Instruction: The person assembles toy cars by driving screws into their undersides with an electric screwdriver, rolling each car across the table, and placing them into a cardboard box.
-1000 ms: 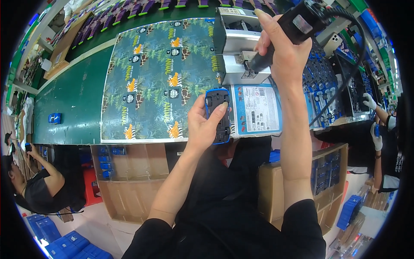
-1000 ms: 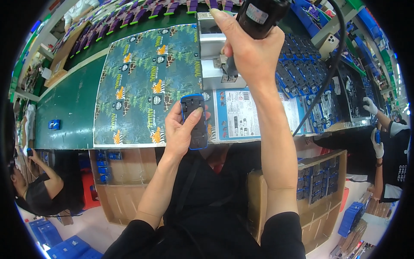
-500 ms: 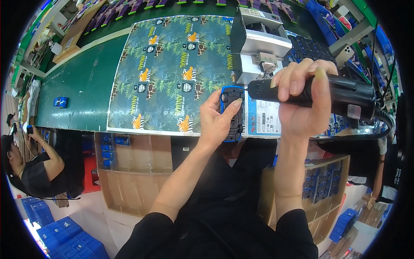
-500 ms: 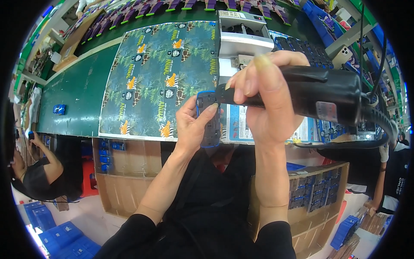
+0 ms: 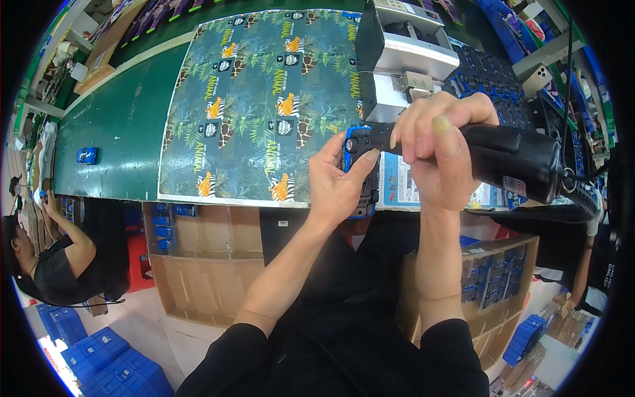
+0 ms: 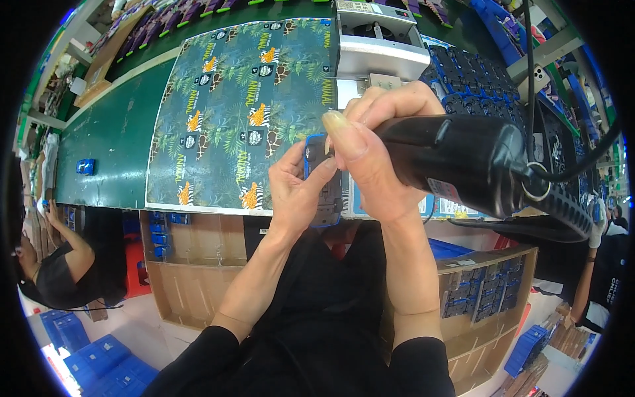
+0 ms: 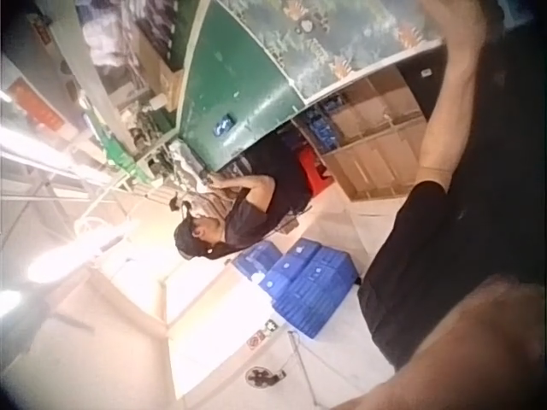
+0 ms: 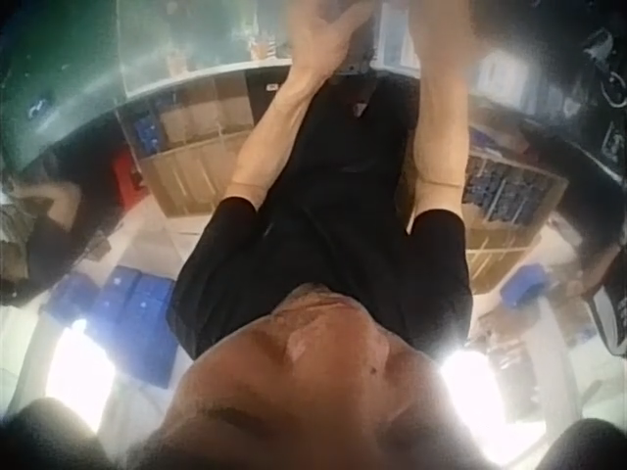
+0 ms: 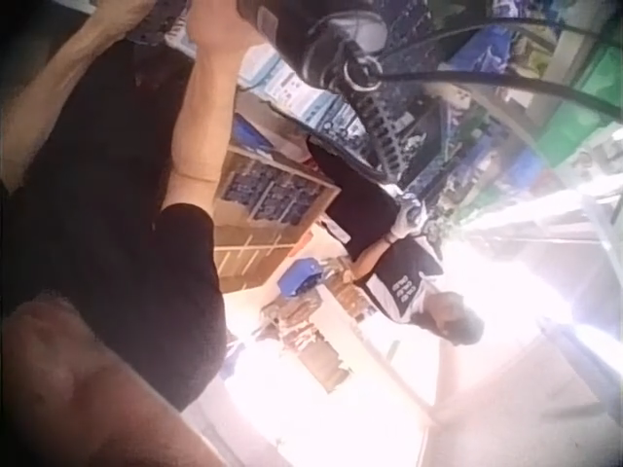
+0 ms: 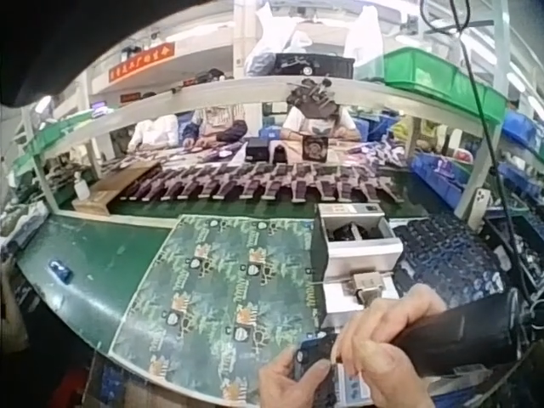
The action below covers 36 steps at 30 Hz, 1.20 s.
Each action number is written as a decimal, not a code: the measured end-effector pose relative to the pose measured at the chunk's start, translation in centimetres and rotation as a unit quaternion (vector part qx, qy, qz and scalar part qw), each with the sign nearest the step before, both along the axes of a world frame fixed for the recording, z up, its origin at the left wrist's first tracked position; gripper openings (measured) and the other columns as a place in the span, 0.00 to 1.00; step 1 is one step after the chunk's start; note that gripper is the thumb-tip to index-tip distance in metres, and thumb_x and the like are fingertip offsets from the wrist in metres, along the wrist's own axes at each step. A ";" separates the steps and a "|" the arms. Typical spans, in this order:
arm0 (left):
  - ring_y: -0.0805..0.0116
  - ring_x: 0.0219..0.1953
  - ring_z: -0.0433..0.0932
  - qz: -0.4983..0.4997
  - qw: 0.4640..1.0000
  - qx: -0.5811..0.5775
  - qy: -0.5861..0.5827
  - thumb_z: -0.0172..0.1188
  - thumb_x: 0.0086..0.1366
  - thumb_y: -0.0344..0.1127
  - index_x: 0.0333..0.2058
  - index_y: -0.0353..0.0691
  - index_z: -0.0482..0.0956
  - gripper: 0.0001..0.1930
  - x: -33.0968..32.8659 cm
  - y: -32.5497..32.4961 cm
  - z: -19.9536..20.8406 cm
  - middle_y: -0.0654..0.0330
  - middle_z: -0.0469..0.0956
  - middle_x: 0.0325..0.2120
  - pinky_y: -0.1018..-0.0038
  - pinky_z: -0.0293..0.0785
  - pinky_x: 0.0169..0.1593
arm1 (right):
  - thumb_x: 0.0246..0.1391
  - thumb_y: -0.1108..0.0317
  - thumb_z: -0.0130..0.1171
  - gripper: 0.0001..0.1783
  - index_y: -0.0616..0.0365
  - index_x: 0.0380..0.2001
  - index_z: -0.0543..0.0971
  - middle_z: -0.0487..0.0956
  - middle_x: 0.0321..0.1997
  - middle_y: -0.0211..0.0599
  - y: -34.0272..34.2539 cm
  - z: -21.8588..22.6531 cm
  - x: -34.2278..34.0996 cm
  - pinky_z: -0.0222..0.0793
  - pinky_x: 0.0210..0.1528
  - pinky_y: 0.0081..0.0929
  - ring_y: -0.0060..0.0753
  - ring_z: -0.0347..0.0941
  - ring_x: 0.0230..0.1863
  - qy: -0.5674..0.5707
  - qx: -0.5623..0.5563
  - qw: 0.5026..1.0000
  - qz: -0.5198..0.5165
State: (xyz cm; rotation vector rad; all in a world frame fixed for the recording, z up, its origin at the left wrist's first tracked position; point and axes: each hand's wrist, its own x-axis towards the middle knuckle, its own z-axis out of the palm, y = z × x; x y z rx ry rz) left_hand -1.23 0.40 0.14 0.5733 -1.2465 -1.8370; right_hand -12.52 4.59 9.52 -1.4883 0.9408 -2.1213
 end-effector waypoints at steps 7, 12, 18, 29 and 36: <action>0.79 0.36 0.77 0.015 1.000 0.000 0.003 0.63 0.63 0.25 0.45 0.30 0.78 0.12 0.0 0.2 0.2 0.60 0.82 0.35 0.79 0.75 0.41 | 0.62 0.69 0.54 0.09 0.55 0.31 0.65 0.69 0.20 0.33 0.1 -0.2 0.3 0.69 0.29 0.32 0.27 0.65 0.18 -0.008 -0.008 1.000 -0.010; 0.79 0.36 0.77 0.019 1.000 0.002 -0.002 0.62 0.63 0.25 0.45 0.29 0.78 0.11 0.2 0.4 0.3 0.60 0.82 0.35 0.79 0.75 0.41 | 0.63 0.68 0.52 0.09 0.55 0.31 0.64 0.68 0.20 0.33 0.3 -0.3 0.5 0.69 0.29 0.33 0.27 0.65 0.18 -0.042 -0.015 0.999 -0.014; 0.79 0.37 0.78 0.026 1.000 0.010 0.010 0.63 0.62 0.23 0.44 0.29 0.79 0.12 0.1 0.4 0.0 0.60 0.83 0.36 0.79 0.75 0.40 | 0.64 0.65 0.50 0.08 0.55 0.32 0.66 0.68 0.20 0.33 0.4 -0.2 0.5 0.67 0.29 0.33 0.27 0.64 0.19 -0.034 -0.028 0.999 -0.014; 0.52 0.53 0.77 -0.064 0.922 0.337 0.181 0.56 0.66 0.29 0.54 0.36 0.69 0.18 1.7 -2.1 -0.5 0.45 0.75 0.52 0.48 0.77 0.55 | 0.60 0.68 0.57 0.07 0.62 0.34 0.77 0.71 0.20 0.35 -1.0 3.3 -7.4 0.69 0.30 0.33 0.30 0.68 0.20 -0.076 -0.052 0.991 -0.098; 0.56 0.50 0.80 -0.099 0.950 0.264 0.137 0.58 0.55 0.17 0.55 0.35 0.70 0.26 1.5 -2.0 0.0 0.50 0.76 0.54 0.64 0.82 0.41 | 0.55 0.67 0.65 0.10 0.61 0.25 0.77 0.71 0.13 0.29 -2.2 3.9 -5.6 0.64 0.19 0.22 0.21 0.67 0.13 0.051 0.042 0.975 -0.212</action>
